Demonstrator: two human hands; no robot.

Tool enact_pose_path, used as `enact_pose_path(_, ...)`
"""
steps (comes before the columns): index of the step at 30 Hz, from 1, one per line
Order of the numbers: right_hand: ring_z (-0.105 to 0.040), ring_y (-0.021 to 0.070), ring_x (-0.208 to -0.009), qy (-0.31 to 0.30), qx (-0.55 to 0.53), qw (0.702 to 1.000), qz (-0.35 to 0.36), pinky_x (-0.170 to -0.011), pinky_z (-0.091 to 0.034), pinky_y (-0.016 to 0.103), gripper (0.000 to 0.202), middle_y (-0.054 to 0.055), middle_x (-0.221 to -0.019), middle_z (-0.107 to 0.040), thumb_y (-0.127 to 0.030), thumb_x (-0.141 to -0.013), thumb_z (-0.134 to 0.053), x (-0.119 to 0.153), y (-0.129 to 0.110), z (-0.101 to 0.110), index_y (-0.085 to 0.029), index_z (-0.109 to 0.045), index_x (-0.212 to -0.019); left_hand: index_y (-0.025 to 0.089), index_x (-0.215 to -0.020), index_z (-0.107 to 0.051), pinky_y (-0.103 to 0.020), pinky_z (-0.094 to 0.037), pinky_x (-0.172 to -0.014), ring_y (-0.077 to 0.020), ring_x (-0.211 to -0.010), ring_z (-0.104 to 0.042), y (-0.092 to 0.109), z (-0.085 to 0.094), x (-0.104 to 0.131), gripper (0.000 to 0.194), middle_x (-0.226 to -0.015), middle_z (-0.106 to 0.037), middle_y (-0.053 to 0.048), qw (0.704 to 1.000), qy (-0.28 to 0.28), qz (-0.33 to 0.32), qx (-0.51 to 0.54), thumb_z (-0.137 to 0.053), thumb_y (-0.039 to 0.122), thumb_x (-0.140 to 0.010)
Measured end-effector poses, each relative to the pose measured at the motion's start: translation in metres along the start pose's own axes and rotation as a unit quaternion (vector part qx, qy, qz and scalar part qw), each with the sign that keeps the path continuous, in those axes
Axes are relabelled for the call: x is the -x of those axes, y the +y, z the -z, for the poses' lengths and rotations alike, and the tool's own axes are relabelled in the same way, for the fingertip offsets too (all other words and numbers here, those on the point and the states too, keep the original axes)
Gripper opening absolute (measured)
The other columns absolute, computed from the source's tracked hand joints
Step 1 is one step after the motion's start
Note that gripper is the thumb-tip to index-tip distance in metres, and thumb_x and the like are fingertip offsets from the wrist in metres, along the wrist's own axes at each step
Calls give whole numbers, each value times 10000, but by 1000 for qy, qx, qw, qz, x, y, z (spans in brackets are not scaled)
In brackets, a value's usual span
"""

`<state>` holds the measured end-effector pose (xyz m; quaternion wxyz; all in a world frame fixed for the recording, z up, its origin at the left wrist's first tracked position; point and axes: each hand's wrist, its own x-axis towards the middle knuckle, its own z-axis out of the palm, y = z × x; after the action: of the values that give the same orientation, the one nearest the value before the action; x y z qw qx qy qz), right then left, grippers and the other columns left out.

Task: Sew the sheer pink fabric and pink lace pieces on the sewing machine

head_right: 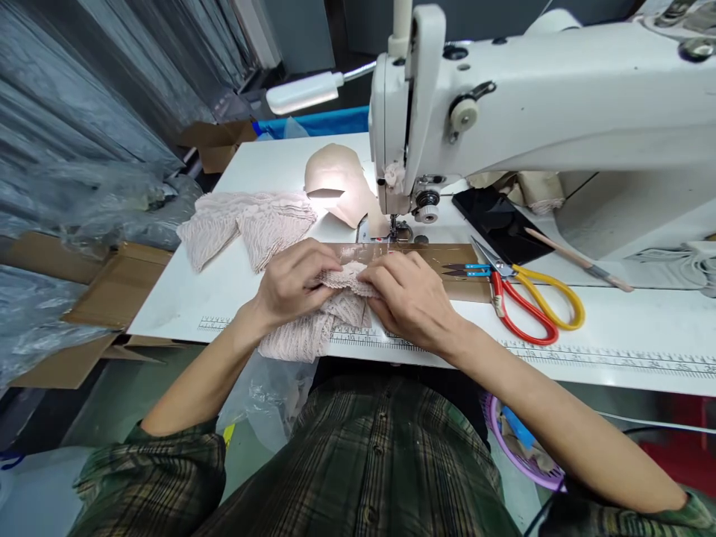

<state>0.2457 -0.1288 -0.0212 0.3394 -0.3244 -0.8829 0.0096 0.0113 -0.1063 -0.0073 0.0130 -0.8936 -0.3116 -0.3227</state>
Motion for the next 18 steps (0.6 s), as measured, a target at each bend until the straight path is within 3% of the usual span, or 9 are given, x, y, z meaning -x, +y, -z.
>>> enact_pose_path(3, -646, 232, -926, -1, -63, 998, -13, -760, -453, 364, 138, 91, -1017, -703, -304, -904, -622, 5, -3, 3, -215, -614, -1009, 213, -849, -605, -297, -498, -645, -164, -762, -649, 0, -9, 5, 112, -867, -721, -34, 996, 18, -70, -59, -553, 128, -901)
enact_pose_path(5, -649, 218, -940, 19, -101, 994, -39, -768, -467, 348, 102, 88, -1010, -695, -279, -915, -613, 4, -4, 5, -214, -619, -994, 220, -829, -601, -284, -480, -612, -149, -722, -637, 1, -12, 5, 144, -836, -719, -16, 990, 32, -102, -91, -549, 115, -913)
enact_pose_path(9, -642, 194, -846, 26, -67, 997, -42, -718, -458, 325, 129, 69, -931, -703, -200, -952, -540, -3, -4, 5, -204, -653, -1014, 205, -826, -587, -257, -469, -583, -125, -674, -617, 4, -13, 2, 176, -794, -711, -6, 981, 86, -142, -103, -544, 54, -906)
enact_pose_path(13, -607, 176, -703, 21, -27, 999, -10, -667, -438, 311, 110, 42, -809, -711, -167, -929, -561, -6, -3, -1, -178, -671, -933, 187, -846, -572, -243, -479, -584, -119, -678, -623, 5, -15, 2, 162, -782, -700, -8, 978, 114, -152, -88, -555, 35, -900)
enact_pose_path(18, -579, 164, -620, -10, 24, 1000, 10, -619, -426, 290, 153, 39, -723, -680, -150, -906, -535, -7, -3, -3, -164, -659, -819, 194, -862, -571, -240, -491, -587, -118, -704, -635, 4, -20, 6, 134, -788, -700, 0, 982, 95, -131, -93, -548, 82, -931)
